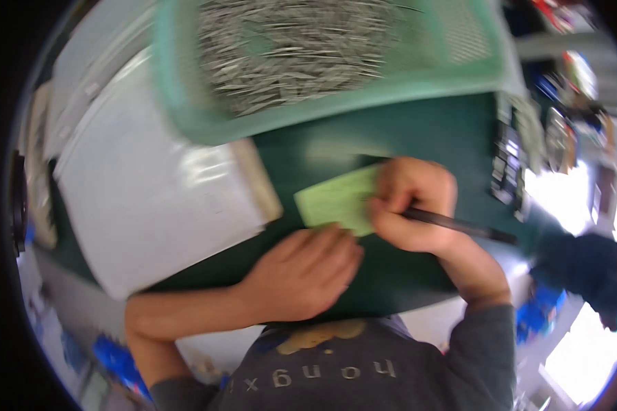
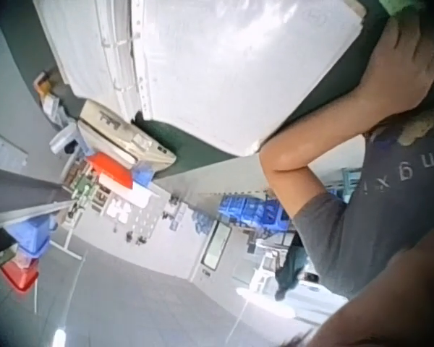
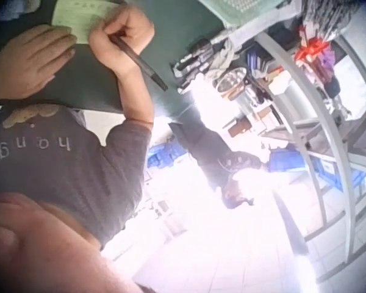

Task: Measuring the length and diameter of small metal components using digital calipers and a micrometer, then documenting the results.

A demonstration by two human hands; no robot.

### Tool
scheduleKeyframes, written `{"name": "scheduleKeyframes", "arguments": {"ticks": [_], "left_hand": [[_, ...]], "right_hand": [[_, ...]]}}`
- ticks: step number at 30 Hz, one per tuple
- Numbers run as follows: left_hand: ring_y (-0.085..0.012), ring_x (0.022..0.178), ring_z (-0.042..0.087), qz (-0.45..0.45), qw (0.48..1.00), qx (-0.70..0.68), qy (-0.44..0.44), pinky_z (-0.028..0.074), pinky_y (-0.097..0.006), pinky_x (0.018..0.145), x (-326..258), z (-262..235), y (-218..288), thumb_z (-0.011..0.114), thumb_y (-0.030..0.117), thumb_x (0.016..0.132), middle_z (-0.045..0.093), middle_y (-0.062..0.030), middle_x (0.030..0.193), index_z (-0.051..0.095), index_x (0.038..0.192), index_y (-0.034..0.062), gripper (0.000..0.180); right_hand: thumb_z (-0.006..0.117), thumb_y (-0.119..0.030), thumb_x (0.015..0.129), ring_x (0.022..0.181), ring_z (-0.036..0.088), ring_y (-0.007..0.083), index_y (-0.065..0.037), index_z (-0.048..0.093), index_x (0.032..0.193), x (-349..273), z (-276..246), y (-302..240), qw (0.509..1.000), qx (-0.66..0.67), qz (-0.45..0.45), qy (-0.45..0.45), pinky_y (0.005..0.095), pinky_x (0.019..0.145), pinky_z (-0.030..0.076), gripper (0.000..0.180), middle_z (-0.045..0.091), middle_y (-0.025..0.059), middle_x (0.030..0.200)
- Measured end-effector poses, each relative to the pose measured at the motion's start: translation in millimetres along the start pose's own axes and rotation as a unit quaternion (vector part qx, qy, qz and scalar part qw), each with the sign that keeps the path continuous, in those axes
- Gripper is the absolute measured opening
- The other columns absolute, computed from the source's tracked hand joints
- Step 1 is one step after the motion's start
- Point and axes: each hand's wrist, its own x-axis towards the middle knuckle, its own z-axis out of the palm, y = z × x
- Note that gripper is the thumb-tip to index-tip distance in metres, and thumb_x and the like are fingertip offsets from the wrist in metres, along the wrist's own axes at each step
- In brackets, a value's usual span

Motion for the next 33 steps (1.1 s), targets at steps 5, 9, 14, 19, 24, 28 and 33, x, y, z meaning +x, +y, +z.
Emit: {"name": "scheduleKeyframes", "arguments": {"ticks": [5, 9, 14, 19, 24, 28, 33], "left_hand": [[-0.0244, 0.094, 0.047, 0.024, 0.999, 0.028, 0.007, 0.039, -0.031, 0.075, -0.5, 4.5, 0.9, 0.048, 0.023, 0.076, 0.05, -0.0134, 0.107, 0.056, 0.097, 0.0016, 0.032], [-0.0248, 0.091, 0.046, 0.026, 0.997, 0.066, 0.01, 0.039, -0.032, 0.075, 2.1, 2.6, 7.1, 0.048, 0.033, 0.077, 0.048, -0.0144, 0.111, 0.053, 0.103, 0.0019, 0.042], [-0.0242, 0.086, 0.045, -0.002, 0.986, 0.167, -0.002, 0.039, -0.034, 0.067, 16.4, 8.9, 18.8, 0.044, 0.043, 0.079, 0.047, -0.0168, 0.113, 0.053, 0.102, 0.0028, 0.048], [-0.0227, 0.08, 0.044, -0.01, 0.975, 0.22, 0.016, 0.04, -0.032, 0.063, 28.2, 14.6, 20.2, 0.053, 0.048, 0.069, 0.049, -0.0136, 0.11, 0.055, 0.098, 0.0048, 0.052], [-0.0183, 0.079, 0.043, -0.005, 0.976, 0.214, -0.034, 0.037, -0.028, 0.06, 26.6, 12.1, 12.4, 0.055, 0.046, 0.067, 0.05, -0.0122, 0.111, 0.055, 0.097, 0.0045, 0.052], [-0.0179, 0.076, 0.042, 0.01, 0.985, 0.16, -0.063, 0.036, -0.028, 0.06, 32.9, 8.5, 9.7, 0.055, 0.044, 0.067, 0.048, -0.0123, 0.113, 0.054, 0.098, 0.0043, 0.05], [-0.0161, 0.076, 0.038, -0.006, 0.991, 0.12, -0.067, 0.034, -0.026, 0.058, 32.4, 6.1, 3.8, 0.053, 0.043, 0.07, 0.047, -0.0104, 0.115, 0.054, 0.096, 0.0079, 0.043]], "right_hand": [[0.053, 0.005, 0.066, 0.049, 0.033, 0.0066, -0.009, 0.034, 0.062, -3.3, -3.3, -5.0, 0.996, 0.026, 0.088, -0.015, 0.0198, 0.044, 0.027, 0.024, 0.041, 0.0011, 0.057], [0.046, -0.015, 0.082, 0.044, 0.034, 0.0038, -0.007, 0.037, 0.064, 2.1, 3.8, -11.3, 0.98, 0.072, 0.182, 0.02, 0.0167, 0.039, 0.024, 0.021, 0.042, 0.0007, 0.056], [0.044, -0.021, 0.085, 0.039, 0.034, 0.0026, -0.005, 0.042, 0.07, 4.1, -2.8, -7.3, 0.974, 0.113, 0.191, 0.043, 0.0163, 0.036, 0.024, 0.023, 0.044, -0.0002, 0.055], [0.051, -0.001, 0.077, 0.045, 0.037, 0.0004, -0.002, 0.046, 0.081, 2.3, -18.1, -12.7, 0.985, 0.048, 0.163, 0.031, 0.0149, 0.042, 0.028, 0.007, 0.045, -0.0023, 0.061], [0.056, 0.01, 0.068, 0.055, 0.038, 0.0041, -0.006, 0.04, 0.069, 2.1, -31.6, 6.4, 0.998, 0.025, 0.05, 0.043, 0.0173, 0.049, 0.03, 0.023, 0.042, -0.0013, 0.066], [0.058, 0.01, 0.064, 0.053, 0.038, 0.0071, -0.007, 0.038, 0.059, 0.3, -31.6, 5.0, 0.999, -0.008, 0.014, 0.036, 0.0203, 0.048, 0.03, 0.027, 0.043, 0.0005, 0.061], [0.059, 0.009, 0.063, 0.047, 0.039, 0.0075, -0.008, 0.037, 0.059, 3.7, -26.2, 11.1, 1.0, -0.027, 0.005, 0.009, 0.0202, 0.043, 0.029, 0.028, 0.047, 0.0024, 0.057]]}}
